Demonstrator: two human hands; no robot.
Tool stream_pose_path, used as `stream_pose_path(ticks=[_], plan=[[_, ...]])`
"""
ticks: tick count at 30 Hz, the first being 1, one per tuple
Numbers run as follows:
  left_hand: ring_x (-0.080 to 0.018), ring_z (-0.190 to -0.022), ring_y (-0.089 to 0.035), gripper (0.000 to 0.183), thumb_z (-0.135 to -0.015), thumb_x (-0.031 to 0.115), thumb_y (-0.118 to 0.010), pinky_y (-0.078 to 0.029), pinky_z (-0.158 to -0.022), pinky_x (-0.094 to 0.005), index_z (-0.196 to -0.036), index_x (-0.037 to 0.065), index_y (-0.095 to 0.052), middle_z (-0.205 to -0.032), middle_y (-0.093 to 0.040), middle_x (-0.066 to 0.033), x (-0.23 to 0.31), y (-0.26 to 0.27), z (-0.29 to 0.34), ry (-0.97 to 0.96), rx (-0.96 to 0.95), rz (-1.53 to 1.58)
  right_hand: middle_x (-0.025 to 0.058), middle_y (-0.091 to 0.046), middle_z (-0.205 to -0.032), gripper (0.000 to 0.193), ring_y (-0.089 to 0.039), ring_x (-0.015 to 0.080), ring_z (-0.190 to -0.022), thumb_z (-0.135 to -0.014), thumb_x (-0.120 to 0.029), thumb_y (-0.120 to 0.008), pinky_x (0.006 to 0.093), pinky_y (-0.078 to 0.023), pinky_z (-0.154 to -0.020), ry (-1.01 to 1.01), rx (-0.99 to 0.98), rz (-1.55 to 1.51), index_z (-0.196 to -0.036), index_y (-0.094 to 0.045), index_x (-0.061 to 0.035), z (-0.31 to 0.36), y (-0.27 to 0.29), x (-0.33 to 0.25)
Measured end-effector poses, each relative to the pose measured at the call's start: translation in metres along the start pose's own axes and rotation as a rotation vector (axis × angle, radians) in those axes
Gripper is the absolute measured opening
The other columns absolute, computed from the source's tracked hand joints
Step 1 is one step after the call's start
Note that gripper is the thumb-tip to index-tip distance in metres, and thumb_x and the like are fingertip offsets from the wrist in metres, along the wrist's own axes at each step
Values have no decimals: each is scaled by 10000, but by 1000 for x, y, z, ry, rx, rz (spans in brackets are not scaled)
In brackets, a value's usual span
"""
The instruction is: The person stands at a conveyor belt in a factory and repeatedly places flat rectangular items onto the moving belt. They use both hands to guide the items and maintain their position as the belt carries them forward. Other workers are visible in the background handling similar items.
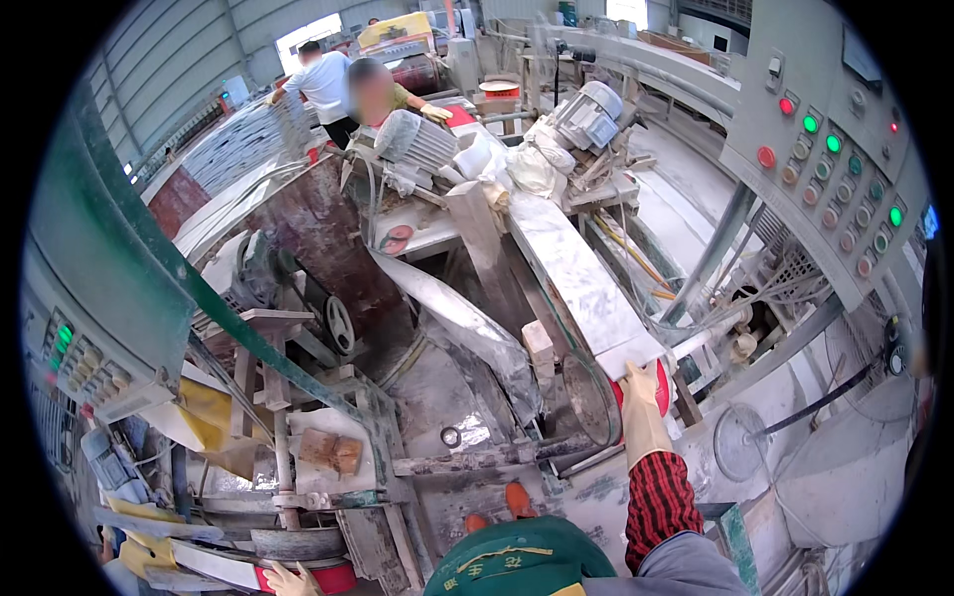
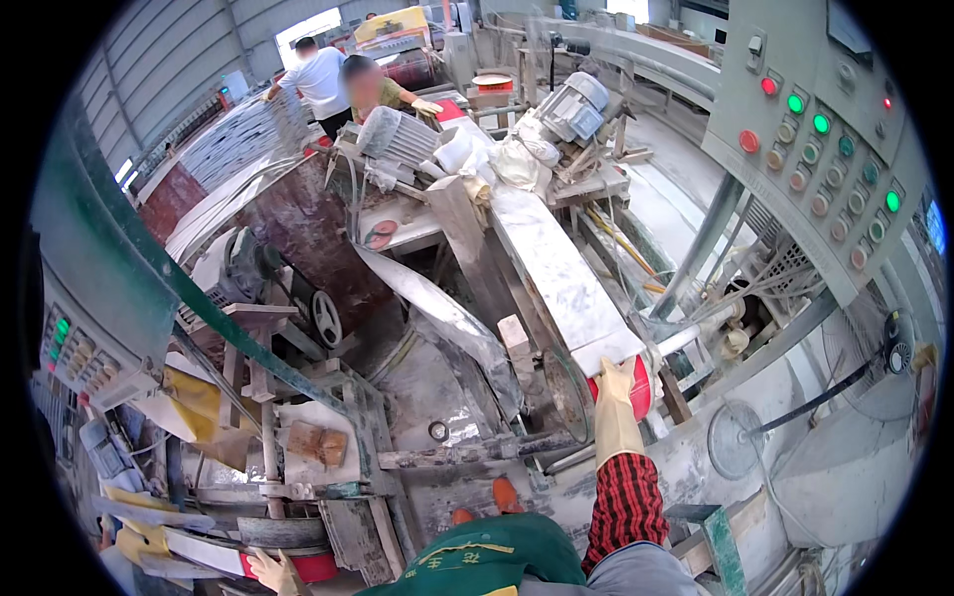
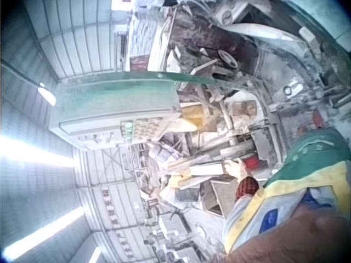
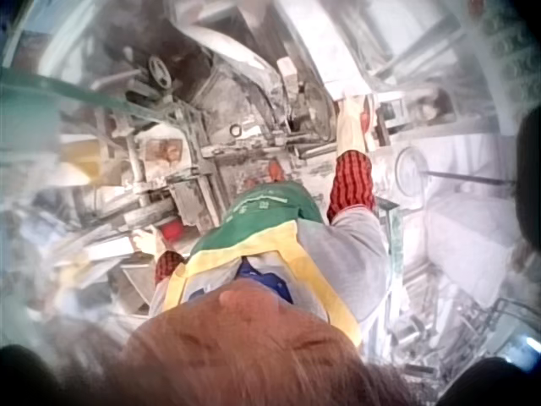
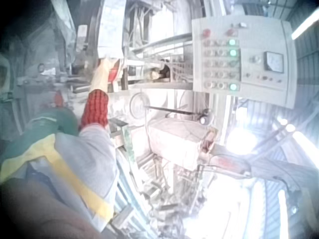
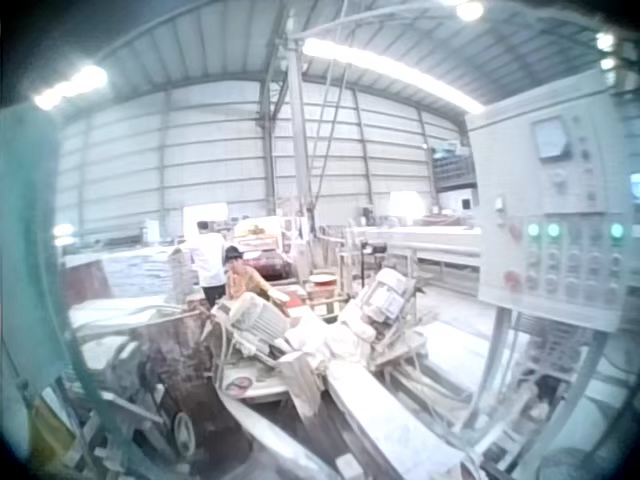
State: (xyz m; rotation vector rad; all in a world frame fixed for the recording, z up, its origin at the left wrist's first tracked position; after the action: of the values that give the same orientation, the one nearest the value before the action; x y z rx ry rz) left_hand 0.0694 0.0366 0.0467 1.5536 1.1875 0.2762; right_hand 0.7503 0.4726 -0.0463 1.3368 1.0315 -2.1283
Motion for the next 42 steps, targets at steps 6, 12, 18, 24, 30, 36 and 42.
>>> stream_pose_path(ticks=[6, 12, 18, 24, 30, 36, 42], plan=[[-360, -1018, -552, 767, -798, 573, -549, -458, -842, -504, -1333, 36, -428, -1196, -525, -232, 9, 13, 4, 11, 49, 20, 138, -561, -1175, 668, -604, 235, -938, -790, -133, -653, 334, -553, -740, 38, 137, 412, -1390, -371, -48, 12, 31, -4], [-391, -1188, -452, 687, -829, 480, -577, -434, -907, -515, -1352, 59, -430, -1327, -443, -231, 15, 13, 3, 124, -103, 99, 173, -441, -1368, 637, -493, 286, -1193, -864, -16, -588, 389, -462, -969, -141, -76, -405, -1442, -324, -63, -14, 51, 17], [-409, -1255, -413, 634, -863, 404, -605, -376, -999, -489, -1370, 72, -418, -1429, -370, -250, 5, -29, 11, 264, -200, 214, 160, -445, -1347, 533, -472, 310, -1209, -920, -65, -539, 408, -404, -1034, -47, 175, -149, -1420, -353, -61, 10, 38, -14], [-391, -1284, -395, 632, -863, 357, -622, -353, -1033, -469, -1367, 34, -417, -1422, -383, -250, -1, -29, -6, 229, -66, 254, 76, -426, -1404, 556, -422, 308, -1259, -909, -101, -551, 465, -390, -1014, -68, -4, -96, -1395, -320, -241, -31, 37, -7], [-424, -1274, -400, 589, -870, 318, -606, -318, -1076, -475, -1345, 11, -442, -1382, -413, -293, -37, -49, -22, 257, -21, 397, 135, -408, -1413, 512, -455, 363, -1222, -948, -198, -465, 499, -403, -1001, -110, -83, -308, -1428, -289, -212, -34, 54, 1], [-438, -1285, -373, 587, -873, 340, -575, -301, -1072, -499, -1335, 2, -442, -1408, -377, -294, -26, -63, -14, 139, -111, 297, 202, -431, -1405, 463, -552, 326, -1105, -942, -227, -483, 458, -471, -905, -134, -229, -252, -1389, -387, -156, -40, 98, 44], [-434, -1291, -355, 554, -841, 276, -590, -279, -1070, -493, -1295, -19, -470, -1421, -368, -270, -11, -21, 1, 236, 36, 354, 121, -475, -1394, 479, -574, 261, -1049, -955, -244, -442, 373, -511, -829, -142, -108, -377, -1424, -357, -202, -7, 117, 71]])
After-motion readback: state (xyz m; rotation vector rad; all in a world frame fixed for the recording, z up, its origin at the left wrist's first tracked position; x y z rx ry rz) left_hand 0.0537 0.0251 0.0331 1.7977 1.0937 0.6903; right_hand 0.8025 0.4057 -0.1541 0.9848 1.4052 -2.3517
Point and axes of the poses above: each hand's wrist, its own z-axis away from the middle knuckle, its own y-axis out of the back of the hand, x = y × z, the point moved 5 cm from there along -z, towards the middle knuckle
